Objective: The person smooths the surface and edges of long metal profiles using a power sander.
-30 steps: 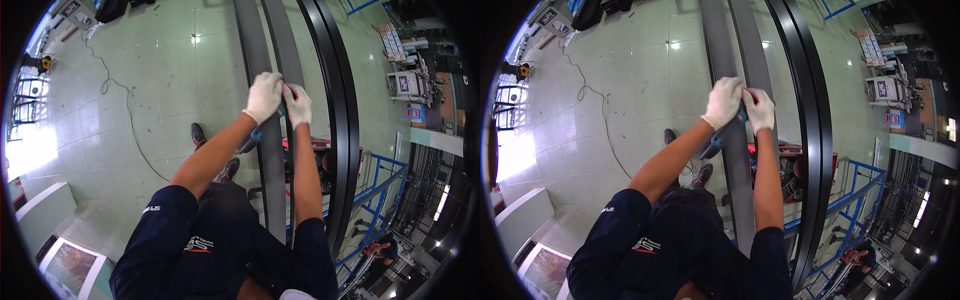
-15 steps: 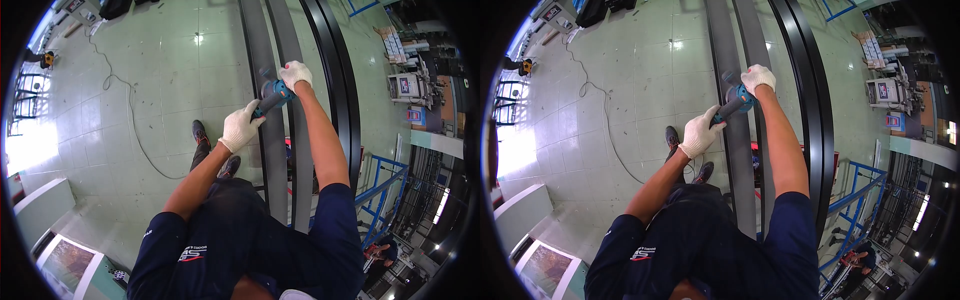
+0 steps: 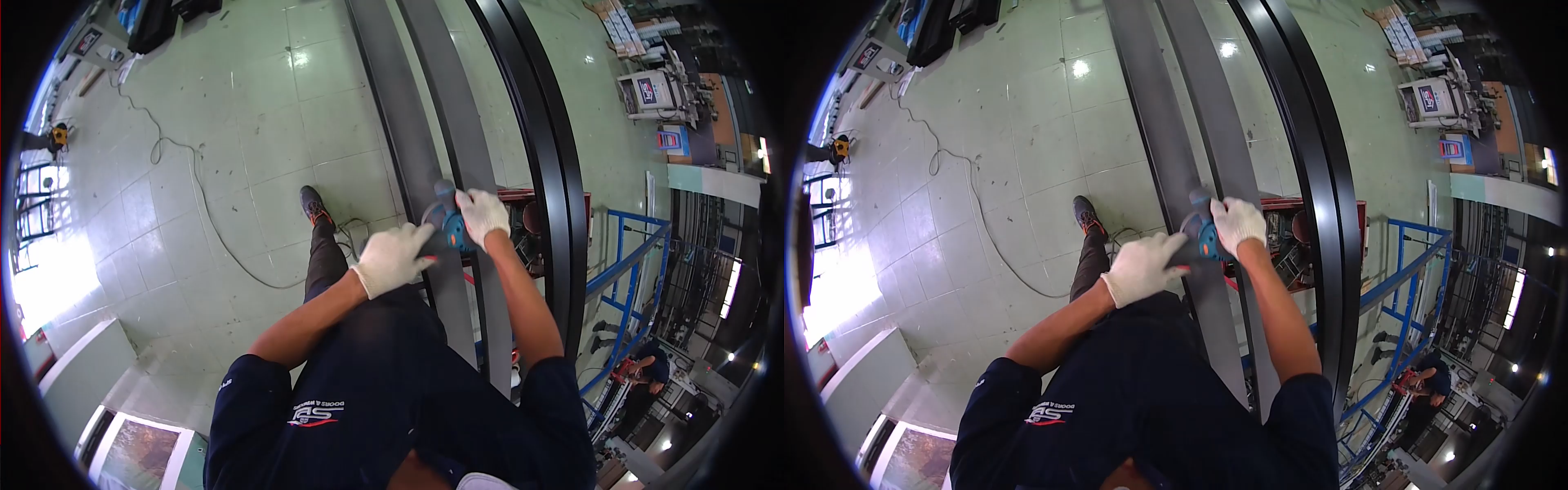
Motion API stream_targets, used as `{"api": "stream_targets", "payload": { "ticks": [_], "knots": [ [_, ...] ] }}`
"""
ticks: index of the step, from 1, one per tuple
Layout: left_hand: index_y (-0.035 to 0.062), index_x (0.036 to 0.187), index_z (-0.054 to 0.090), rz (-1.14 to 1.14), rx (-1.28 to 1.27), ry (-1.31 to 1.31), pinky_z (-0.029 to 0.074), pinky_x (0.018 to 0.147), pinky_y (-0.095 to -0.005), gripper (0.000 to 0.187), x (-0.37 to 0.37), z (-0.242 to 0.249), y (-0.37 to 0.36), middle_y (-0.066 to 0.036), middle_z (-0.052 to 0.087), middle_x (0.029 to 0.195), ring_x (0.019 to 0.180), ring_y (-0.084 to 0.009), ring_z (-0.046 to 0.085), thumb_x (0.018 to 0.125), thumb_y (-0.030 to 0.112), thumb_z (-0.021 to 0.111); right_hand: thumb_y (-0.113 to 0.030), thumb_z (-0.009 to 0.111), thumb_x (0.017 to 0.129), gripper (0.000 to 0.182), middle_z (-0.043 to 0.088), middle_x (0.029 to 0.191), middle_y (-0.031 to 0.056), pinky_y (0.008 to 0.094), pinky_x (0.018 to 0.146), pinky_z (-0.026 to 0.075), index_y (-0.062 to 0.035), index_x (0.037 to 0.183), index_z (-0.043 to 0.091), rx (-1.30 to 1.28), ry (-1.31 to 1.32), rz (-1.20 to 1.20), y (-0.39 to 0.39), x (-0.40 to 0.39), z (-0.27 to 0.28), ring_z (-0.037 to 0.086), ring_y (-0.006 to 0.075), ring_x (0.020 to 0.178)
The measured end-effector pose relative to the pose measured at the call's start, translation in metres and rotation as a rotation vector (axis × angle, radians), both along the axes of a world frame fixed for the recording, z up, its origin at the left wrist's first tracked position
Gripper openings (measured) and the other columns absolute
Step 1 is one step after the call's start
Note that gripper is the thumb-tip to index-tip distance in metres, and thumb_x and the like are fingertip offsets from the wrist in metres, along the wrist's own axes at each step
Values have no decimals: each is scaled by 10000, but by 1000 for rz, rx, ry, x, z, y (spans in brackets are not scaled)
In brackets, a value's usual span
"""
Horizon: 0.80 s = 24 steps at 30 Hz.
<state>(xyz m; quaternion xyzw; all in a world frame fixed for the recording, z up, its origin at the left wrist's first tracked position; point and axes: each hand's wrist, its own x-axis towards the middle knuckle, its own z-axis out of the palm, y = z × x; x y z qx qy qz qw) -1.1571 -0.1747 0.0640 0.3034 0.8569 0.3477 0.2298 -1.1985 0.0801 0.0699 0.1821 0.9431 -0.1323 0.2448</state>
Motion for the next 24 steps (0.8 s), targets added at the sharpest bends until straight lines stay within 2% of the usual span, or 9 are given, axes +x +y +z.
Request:
{"api": "stream_targets", "payload": {
  "ticks": [4, 7, 8, 9, 12, 16, 19, 22, 24],
  "knots": [
    [10, 1504, 559, -217, 38, 149, 643, 807, -513, 711, 29, -10, 28, -185, 736, 1108, 976, -383, 794, 1011, 462, 799, -549, 520, 1137, 552, 797, 1181, 247, 596, 1016, 566, -73, 1162, 798, -16, 29, -71, -3, 61, 3, 735, 491, 1165],
    [-1, 1548, 538, -259, -38, 52, 654, 760, -504, 739, 45, -9, 31, -197, 734, 1109, 905, -383, 800, 1029, 464, 783, -526, 567, 1133, 504, 784, 1243, 210, 561, 1037, 562, -78, 1215, 783, -170, 349, -125, -5, 84, 1, 727, 454, 1198],
    [-6, 1567, 527, -266, -55, 39, 657, 724, -496, 739, 45, -9, 30, -207, 733, 1094, 854, -381, 800, 1045, 459, 768, -511, 623, 1113, 485, 773, 1281, 182, 525, 1059, 563, -82, 1284, 773, -180, 377, -62, -4, 84, -2, 720, 423, 1227],
    [-4, 1564, 530, -250, -66, 37, 657, 724, -499, 732, 43, -7, 30, -205, 733, 1087, 857, -381, 801, 1045, 453, 769, -517, 624, 1111, 497, 774, 1282, 184, 520, 1061, 564, -83, 1301, 774, -193, 348, -48, -5, 79, -2, 721, 422, 1232],
    [5, 1548, 540, -174, -85, 30, 655, 727, -509, 706, 27, -3, 25, -200, 735, 1068, 867, -382, 801, 1040, 436, 775, -576, 657, 1075, 578, 780, 1307, 187, 494, 1083, 569, -87, 1357, 781, -229, 236, -8, -13, 41, 5, 725, 411, 1259],
    [30, 1499, 566, -43, -69, 62, 650, 739, -513, 651, -15, -3, 11, -189, 738, 1054, 888, -383, 799, 1024, 415, 789, -654, 731, 991, 657, 800, 1308, 178, 492, 1062, 588, -89, 1316, 814, -269, 27, 58, -29, -30, 12, 753, 398, 1234],
    [51, 1443, 587, 18, -45, 90, 645, 766, -509, 598, -61, -7, -1, -182, 739, 1053, 940, -379, 795, 1009, 403, 802, -618, 797, 955, 614, 836, 1180, 181, 460, 979, 609, -94, 1271, 844, -327, -130, -43, -53, -94, 27, 797, 370, 1119],
    [47, 1400, 604, 61, -18, 132, 645, 795, -521, 571, -119, -8, -12, -186, 744, 1068, 977, -381, 792, 999, 399, 810, -603, 829, 933, 586, 846, 1114, 180, 448, 937, 615, -97, 1227, 869, -331, 19, 31, -55, -148, 6, 812, 348, 1052],
    [44, 1384, 612, 80, -6, 160, 647, 803, -523, 560, -158, -10, -16, -192, 751, 1084, 977, -385, 792, 997, 397, 809, -603, 835, 926, 576, 848, 1115, 178, 450, 929, 618, -99, 1201, 880, -334, -8, 9, -58, -189, 3, 816, 343, 1040]
  ]
}}
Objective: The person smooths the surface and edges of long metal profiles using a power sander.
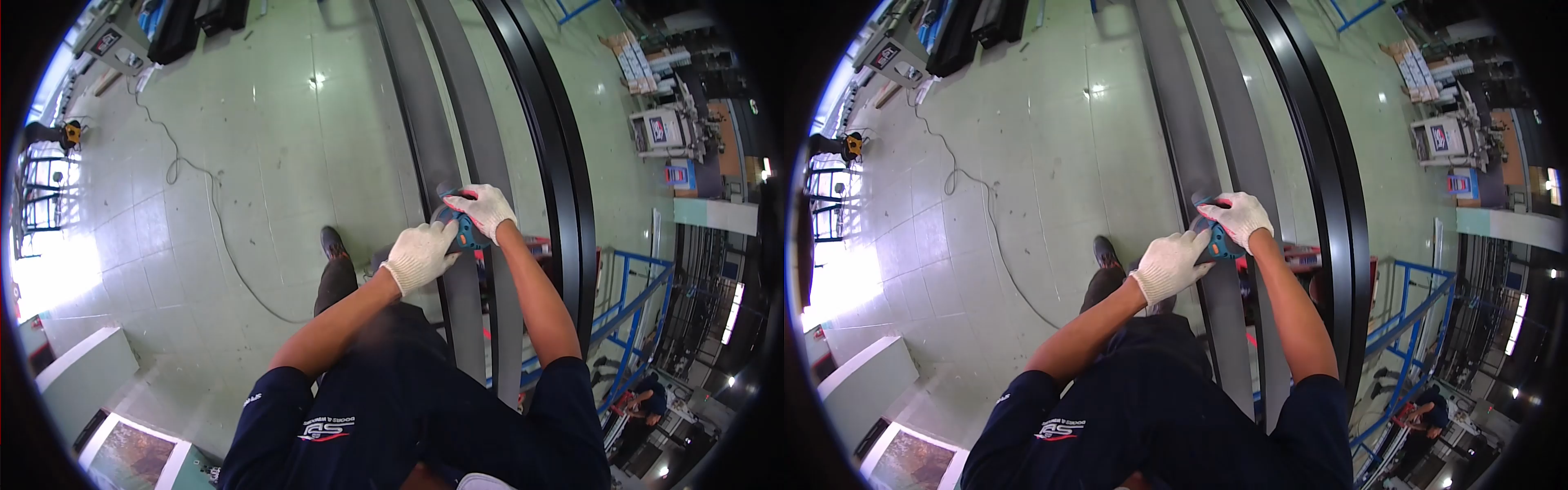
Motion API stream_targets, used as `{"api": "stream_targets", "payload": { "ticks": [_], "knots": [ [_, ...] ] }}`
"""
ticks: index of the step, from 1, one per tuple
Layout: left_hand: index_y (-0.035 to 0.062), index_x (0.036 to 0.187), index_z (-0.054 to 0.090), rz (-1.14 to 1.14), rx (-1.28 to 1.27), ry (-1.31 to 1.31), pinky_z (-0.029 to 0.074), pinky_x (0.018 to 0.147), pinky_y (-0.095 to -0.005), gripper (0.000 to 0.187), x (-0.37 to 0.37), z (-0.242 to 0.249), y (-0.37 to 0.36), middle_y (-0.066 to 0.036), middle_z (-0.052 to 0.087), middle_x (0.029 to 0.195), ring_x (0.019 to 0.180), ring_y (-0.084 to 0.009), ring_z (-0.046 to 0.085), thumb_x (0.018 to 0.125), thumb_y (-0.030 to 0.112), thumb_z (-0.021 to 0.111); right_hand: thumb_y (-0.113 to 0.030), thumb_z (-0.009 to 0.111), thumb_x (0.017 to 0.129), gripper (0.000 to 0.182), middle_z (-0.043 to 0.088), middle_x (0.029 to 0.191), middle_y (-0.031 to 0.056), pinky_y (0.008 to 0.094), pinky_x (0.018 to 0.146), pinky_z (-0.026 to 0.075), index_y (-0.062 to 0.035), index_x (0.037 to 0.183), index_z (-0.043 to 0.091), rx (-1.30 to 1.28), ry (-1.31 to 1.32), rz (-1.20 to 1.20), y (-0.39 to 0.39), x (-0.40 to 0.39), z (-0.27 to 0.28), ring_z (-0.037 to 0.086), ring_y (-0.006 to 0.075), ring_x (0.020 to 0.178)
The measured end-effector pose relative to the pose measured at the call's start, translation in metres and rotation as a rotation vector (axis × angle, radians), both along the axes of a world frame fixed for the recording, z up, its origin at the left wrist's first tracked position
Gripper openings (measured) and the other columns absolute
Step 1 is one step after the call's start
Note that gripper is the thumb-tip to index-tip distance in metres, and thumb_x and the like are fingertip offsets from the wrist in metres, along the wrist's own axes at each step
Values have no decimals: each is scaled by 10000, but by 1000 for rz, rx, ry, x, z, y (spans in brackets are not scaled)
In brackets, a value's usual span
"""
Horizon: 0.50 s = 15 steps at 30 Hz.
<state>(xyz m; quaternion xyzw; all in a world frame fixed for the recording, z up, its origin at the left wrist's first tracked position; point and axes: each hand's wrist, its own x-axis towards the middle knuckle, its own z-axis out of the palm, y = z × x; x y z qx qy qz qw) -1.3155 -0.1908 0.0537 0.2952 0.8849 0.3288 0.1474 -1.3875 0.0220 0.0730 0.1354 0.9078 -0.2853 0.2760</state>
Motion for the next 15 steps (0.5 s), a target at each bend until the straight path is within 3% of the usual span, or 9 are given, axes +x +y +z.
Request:
{"api": "stream_targets", "payload": {
  "ticks": [1, 2, 5, 6, 10, 15],
  "knots": [
    [42, 1376, 616, 14, 7, 16, 648, 806, -524, 554, -20, -4, -1, -194, 754, 1093, 976, -387, 793, 996, 395, 809, -603, 838, 923, 571, 848, 1115, 178, 450, 925, 619, -99, 1189, 885, -1, -13, -3, -3, -23, 1, 817, 341, 1035],
    [41, 1348, 625, 27, 11, 37, 650, 818, -526, 546, -39, -6, -3, -199, 764, 1102, 983, -392, 793, 989, 407, 813, -539, 864, 935, 587, 848, 1032, 191, 424, 891, 606, -19, 1206, 862, -8, 17, -17, -8, -43, 1, 802, 300, 932],
    [42, 1316, 628, 65, 30, 71, 651, 821, -528, 539, -94, -13, -12, -207, 767, 1098, 988, -393, 794, 985, 425, 814, -534, 865, 940, 571, 843, 1003, 188, 428, 876, 599, -17, 1182, 864, 68, 96, 20, -23, -103, 5, 796, 292, 916],
    [50, 1271, 643, 85, 26, 84, 647, 839, -534, 513, -112, -16, -17, -204, 767, 1080, 998, -391, 791, 985, 440, 813, -575, 798, 985, 580, 833, 1005, 221, 468, 879, 592, -21, 1148, 861, 62, 105, 0, -34, -123, 14, 799, 357, 931],
    [60, 1229, 665, 199, 13, 141, 639, 869, -534, 494, -176, -13, -40, -193, 766, 1066, 1011, -396, 786, 982, 460, 814, -671, 616, 1045, 652, 818, 1156, 249, 541, 975, 611, -72, 1101, 866, 208, 288, -9, -59, -206, -9, 768, 479, 1140],
    [73, 1225, 673, 248, 13, 161, 633, 885, -534, 501, -230, -15, -63, -194, 763, 1063, 1016, -407, 783, 985, 490, 813, -691, 599, 1042, 666, 816, 1194, 252, 546, 1025, 610, -89, 1118, 875, 254, 285, -54, -86, -260, -5, 769, 469, 1182]
  ]
}}
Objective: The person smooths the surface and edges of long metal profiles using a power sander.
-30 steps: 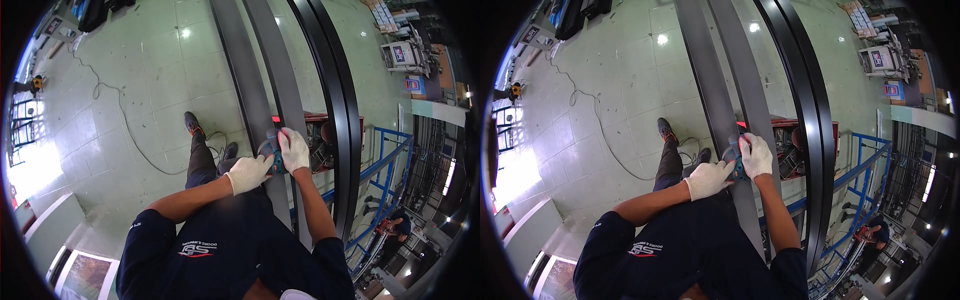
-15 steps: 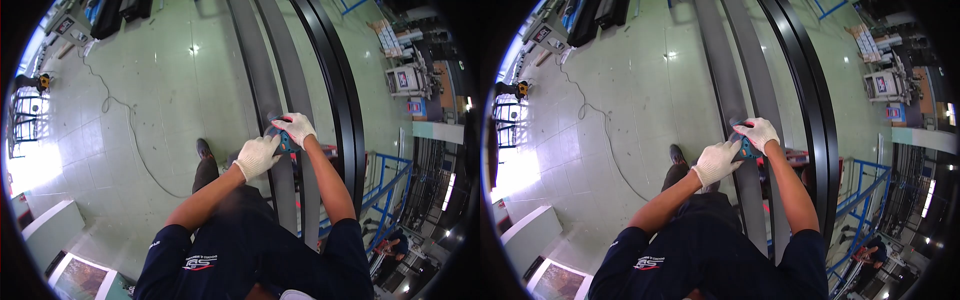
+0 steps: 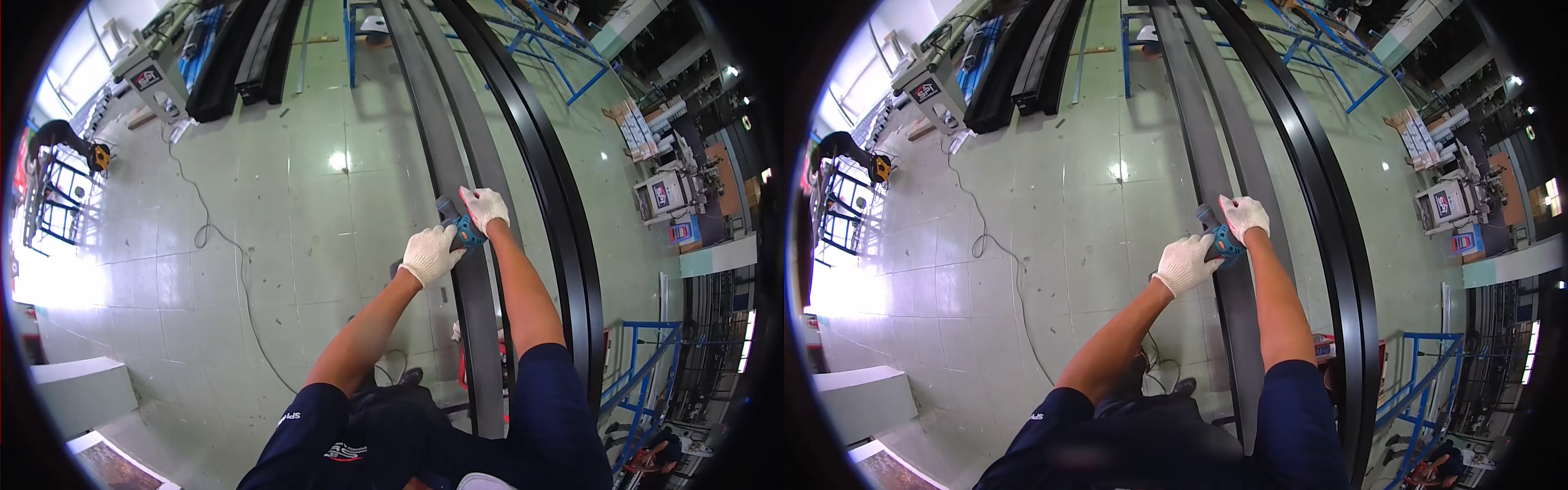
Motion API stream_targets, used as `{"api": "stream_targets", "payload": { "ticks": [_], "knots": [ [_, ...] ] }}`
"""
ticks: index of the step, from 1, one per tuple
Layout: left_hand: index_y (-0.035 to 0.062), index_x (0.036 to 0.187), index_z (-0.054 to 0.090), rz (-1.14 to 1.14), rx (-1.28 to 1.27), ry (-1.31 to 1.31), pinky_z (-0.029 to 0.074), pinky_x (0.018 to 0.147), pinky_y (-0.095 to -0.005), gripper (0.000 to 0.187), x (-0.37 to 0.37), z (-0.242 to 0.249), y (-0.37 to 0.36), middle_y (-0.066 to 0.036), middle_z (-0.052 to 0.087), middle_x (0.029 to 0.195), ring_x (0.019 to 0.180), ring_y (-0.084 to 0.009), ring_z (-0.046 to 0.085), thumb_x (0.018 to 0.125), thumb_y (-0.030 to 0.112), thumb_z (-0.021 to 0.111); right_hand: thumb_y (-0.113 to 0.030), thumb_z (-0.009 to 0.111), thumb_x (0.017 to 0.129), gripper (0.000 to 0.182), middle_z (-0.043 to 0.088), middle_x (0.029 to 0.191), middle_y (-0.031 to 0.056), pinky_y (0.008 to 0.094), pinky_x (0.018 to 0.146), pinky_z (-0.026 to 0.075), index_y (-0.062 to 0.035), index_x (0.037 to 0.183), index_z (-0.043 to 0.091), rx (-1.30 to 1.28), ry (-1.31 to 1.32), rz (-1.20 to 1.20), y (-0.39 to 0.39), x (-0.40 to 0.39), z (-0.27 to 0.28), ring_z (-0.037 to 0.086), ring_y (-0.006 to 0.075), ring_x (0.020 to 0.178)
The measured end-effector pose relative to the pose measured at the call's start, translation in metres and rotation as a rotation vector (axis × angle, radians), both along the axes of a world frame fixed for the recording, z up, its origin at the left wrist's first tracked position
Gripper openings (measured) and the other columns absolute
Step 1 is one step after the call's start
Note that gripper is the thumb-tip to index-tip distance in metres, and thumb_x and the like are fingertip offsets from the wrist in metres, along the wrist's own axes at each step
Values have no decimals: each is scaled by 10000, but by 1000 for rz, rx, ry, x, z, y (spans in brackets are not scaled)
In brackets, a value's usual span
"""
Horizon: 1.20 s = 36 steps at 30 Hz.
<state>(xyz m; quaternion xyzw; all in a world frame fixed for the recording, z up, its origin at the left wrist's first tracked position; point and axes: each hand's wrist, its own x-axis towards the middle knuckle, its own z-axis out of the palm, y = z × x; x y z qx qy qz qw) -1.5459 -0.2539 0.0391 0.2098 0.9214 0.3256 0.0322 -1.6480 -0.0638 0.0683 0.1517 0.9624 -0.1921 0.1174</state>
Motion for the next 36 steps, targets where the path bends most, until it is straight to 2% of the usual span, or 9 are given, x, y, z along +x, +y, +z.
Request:
{"api": "stream_targets", "payload": {
  "ticks": [7, 10, 11, 15, 19, 24, 30, 33, 36],
  "knots": [
    [69, 1299, 646, -84, 90, -32, 621, 900, -554, 520, 17, -2, 14, -204, 765, 1077, 1034, -437, 772, 996, 461, 803, -645, 618, 1032, 626, 809, 1202, 265, 540, 1027, 602, -81, 1107, 879, -21, 3, -127, 44, 23, -23, 775, 468, 1177],
    [68, 1346, 624, -151, 147, -78, 613, 898, -561, 514, 61, -3, 16, -216, 760, 1078, 1053, -445, 767, 1010, 416, 796, -629, 639, 1030, 622, 808, 1103, 263, 551, 944, 595, -47, 1049, 857, -94, -65, -179, 71, 70, -21, 786, 474, 1076],
    [85, 1430, 599, -181, 169, -95, 616, 860, -562, 549, 77, -1, 12, -215, 756, 1080, 1041, -447, 769, 1025, 404, 787, -624, 638, 1033, 618, 808, 1096, 262, 551, 939, 592, -45, 1042, 855, -73, -69, -203, 80, 99, -25, 781, 479, 1070],
    [116, 1541, 563, -267, 226, -199, 615, 771, -568, 652, 147, -16, -2, -218, 773, 1038, 914, -465, 774, 1045, 489, 764, -603, 630, 1051, 605, 802, 1082, 268, 553, 930, 582, -40, 1039, 850, -48, -51, -271, 105, 175, -22, 764, 498, 1064],
    [102, 1526, 575, -454, 158, -428, 608, 763, -580, 640, 186, -17, -10, -229, 789, 958, 883, -467, 781, 1079, 539, 709, -580, 618, 1073, 597, 788, 1086, 294, 561, 946, 573, -27, 1071, 843, -8, -63, -346, 128, 258, -21, 752, 511, 1089],
    [105, 1506, 586, -589, 124, -452, 603, 756, -586, 623, 186, -18, -7, -244, 777, 915, 880, -480, 781, 1075, 537, 715, -567, 623, 1072, 574, 779, 1050, 299, 573, 936, 573, -37, 1024, 838, 67, -16, -464, 126, 309, -19, 757, 509, 1053],
    [114, 1504, 643, -401, 175, -365, 621, 823, -557, 594, 133, -2, -25, -244, 791, 1024, 977, -454, 787, 1019, 416, 803, -605, 568, 1077, 620, 774, 1012, 280, 568, 904, 578, -53, 978, 834, -42, 15, -452, 99, 232, -6, 751, 505, 1030],
    [129, 1534, 638, -260, 170, -242, 635, 878, -529, 620, 89, -13, -34, -227, 803, 1158, 1043, -449, 791, 986, 330, 846, -600, 547, 1082, 625, 778, 1034, 282, 577, 921, 584, -63, 971, 849, -7, 80, -353, 88, 153, -15, 760, 505, 1047],
    [148, 1591, 596, -115, 133, -182, 624, 952, -512, 665, 27, 9, -35, -193, 755, 1359, 1171, -420, 767, 983, 277, 834, -616, 520, 1087, 651, 799, 1058, 270, 560, 956, 602, -77, 972, 866, 8, 141, -264, 63, 60, -5, 769, 502, 1066]
  ]
}}
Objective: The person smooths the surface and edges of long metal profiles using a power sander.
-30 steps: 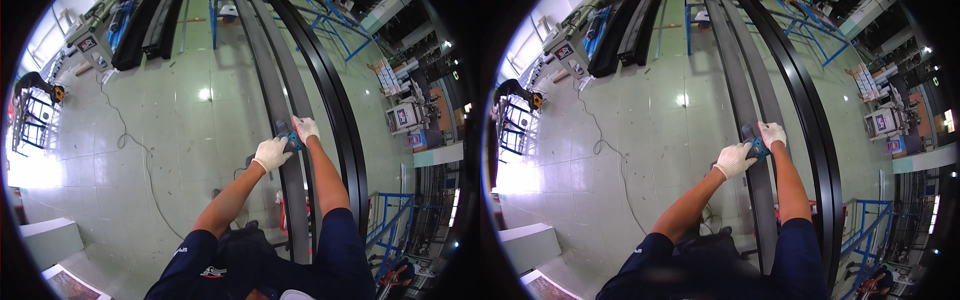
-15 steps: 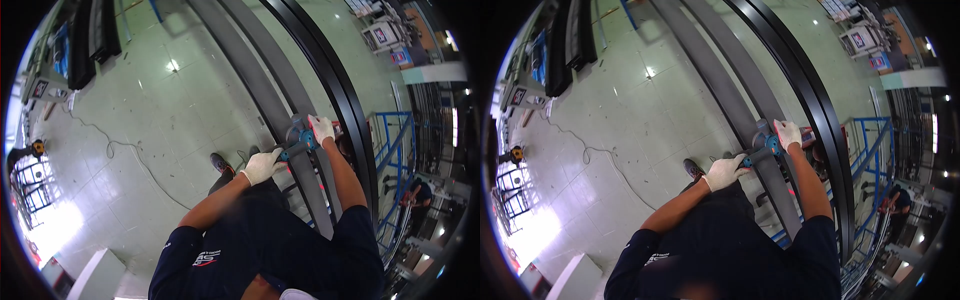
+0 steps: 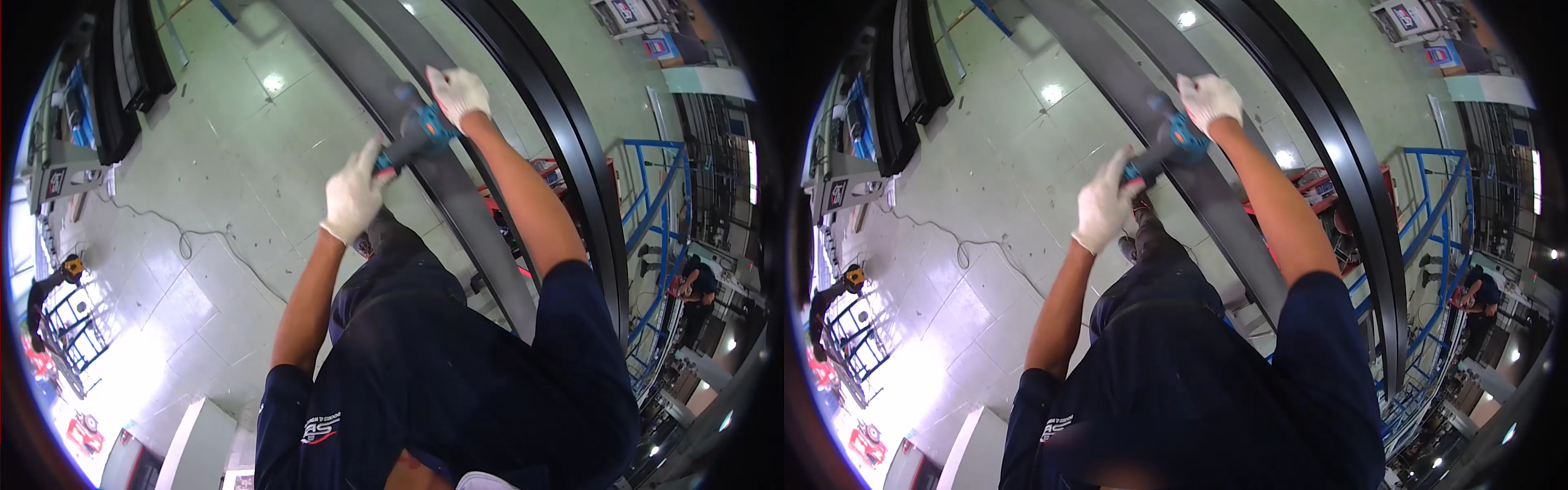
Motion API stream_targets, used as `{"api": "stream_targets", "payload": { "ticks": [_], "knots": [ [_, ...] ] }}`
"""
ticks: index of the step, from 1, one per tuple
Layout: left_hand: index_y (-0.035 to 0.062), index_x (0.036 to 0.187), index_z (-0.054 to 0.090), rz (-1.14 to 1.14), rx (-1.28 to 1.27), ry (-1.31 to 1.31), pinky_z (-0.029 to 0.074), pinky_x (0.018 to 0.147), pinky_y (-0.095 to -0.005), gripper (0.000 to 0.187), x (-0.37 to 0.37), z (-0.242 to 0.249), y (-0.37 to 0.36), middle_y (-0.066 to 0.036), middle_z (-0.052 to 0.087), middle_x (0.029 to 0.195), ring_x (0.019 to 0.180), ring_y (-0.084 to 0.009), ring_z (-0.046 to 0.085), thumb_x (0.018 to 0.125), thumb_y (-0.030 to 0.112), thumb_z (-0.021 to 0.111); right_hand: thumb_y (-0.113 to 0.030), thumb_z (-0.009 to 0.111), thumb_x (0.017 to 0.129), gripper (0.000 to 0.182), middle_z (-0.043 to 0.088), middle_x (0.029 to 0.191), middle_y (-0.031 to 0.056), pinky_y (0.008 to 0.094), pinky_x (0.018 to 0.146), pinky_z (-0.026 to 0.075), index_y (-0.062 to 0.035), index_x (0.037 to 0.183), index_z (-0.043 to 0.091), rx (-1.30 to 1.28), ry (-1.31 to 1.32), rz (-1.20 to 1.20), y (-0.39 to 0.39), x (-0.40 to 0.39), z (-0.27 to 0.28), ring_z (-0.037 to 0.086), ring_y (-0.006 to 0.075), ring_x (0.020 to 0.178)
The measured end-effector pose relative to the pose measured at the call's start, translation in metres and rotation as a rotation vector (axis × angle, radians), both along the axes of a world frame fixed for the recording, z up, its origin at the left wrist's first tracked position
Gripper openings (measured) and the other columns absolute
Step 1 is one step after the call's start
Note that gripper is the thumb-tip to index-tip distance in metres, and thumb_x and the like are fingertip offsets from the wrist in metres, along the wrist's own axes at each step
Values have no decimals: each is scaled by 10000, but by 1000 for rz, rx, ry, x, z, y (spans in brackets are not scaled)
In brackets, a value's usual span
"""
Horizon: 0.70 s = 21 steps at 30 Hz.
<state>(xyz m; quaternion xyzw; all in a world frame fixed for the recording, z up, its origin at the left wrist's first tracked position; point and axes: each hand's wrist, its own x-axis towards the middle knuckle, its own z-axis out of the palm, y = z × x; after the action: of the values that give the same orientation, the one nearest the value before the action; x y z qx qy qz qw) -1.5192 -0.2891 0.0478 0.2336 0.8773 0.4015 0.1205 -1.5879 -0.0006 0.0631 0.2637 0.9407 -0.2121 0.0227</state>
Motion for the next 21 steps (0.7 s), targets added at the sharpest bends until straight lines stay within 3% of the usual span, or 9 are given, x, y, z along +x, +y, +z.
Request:
{"api": "stream_targets", "payload": {
  "ticks": [4, 7, 10, 11, 13, 16, 17, 20, 21],
  "knots": [
    [185, 1595, 601, 70, -124, 132, 623, 953, -522, 622, -93, 1, -2, -188, 749, 1319, 1149, -448, 761, 1008, 256, 796, -673, 488, 1088, 695, 821, 1035, 229, 547, 951, 611, -112, 969, 879, 21, 143, 146, -25, -119, 0, 786, 462, 1045],
    [168, 1536, 626, 81, -171, 221, 621, 923, -537, 533, -163, -5, -3, -211, 781, 1251, 1115, -448, 773, 1040, 306, 767, -746, 501, 1068, 675, 832, 914, 117, 512, 868, 616, -199, 967, 884, -60, 155, 433, -26, -176, 1, 799, 369, 934],
    [153, 1502, 630, 51, -279, 167, 624, 858, -558, 490, -197, 7, 0, -233, 814, 1084, 994, -471, 793, 1090, 400, 723, -550, 698, 1057, 528, 824, 931, 157, 482, 814, 601, -50, 945, 822, 121, 342, 647, -23, -189, 5, 802, 352, 917],
    [120, 1472, 629, 34, -285, 170, 625, 817, -563, 506, -201, 5, -2, -247, 808, 984, 927, -493, 792, 1110, 466, 702, -574, 673, 1045, 526, 822, 1000, 170, 504, 862, 600, -76, 979, 829, 97, 230, 643, -24, -194, 12, 789, 379, 986],
    [86, 1431, 623, 0, -350, 110, 624, 810, -566, 517, -197, 4, -6, -263, 798, 957, 923, -497, 790, 1107, 480, 705, -620, 623, 1022, 540, 816, 1137, 197, 549, 959, 600, -128, 1048, 842, 45, 5, 614, -30, -183, 33, 763, 433, 1124],
    [46, 1371, 607, -62, -418, 39, 619, 789, -580, 524, -171, 11, -3, -280, 782, 912, 906, -503, 787, 1105, 486, 707, -568, 662, 994, 470, 825, 1111, 185, 533, 940, 606, -138, 1045, 844, -26, 25, 582, -30, -151, 17, 778, 409, 1094],
    [34, 1351, 600, -78, -436, 16, 617, 781, -586, 525, -155, 17, -4, -285, 777, 896, 898, -505, 786, 1105, 485, 707, -535, 658, 990, 452, 819, 1080, 200, 551, 932, 604, -128, 1019, 851, -7, 100, 583, -28, -135, 11, 776, 423, 1074],
    [24, 1327, 589, -136, -423, 3, 608, 748, -600, 510, -103, 18, 5, -285, 769, 867, 866, -513, 781, 1107, 469, 705, -630, 639, 976, 466, 756, 731, 44, 449, 788, 606, -224, 849, 829, -19, -71, 509, -17, -77, 10, 764, 297, 787],
    [16, 1330, 570, -168, -415, 5, 605, 725, -609, 517, -82, 12, 9, -280, 759, 836, 836, -511, 779, 1105, 462, 708, -577, 672, 928, 395, 744, 711, 56, 454, 788, 607, -217, 835, 807, -35, -22, 476, -11, -51, 6, 770, 299, 791]
  ]
}}
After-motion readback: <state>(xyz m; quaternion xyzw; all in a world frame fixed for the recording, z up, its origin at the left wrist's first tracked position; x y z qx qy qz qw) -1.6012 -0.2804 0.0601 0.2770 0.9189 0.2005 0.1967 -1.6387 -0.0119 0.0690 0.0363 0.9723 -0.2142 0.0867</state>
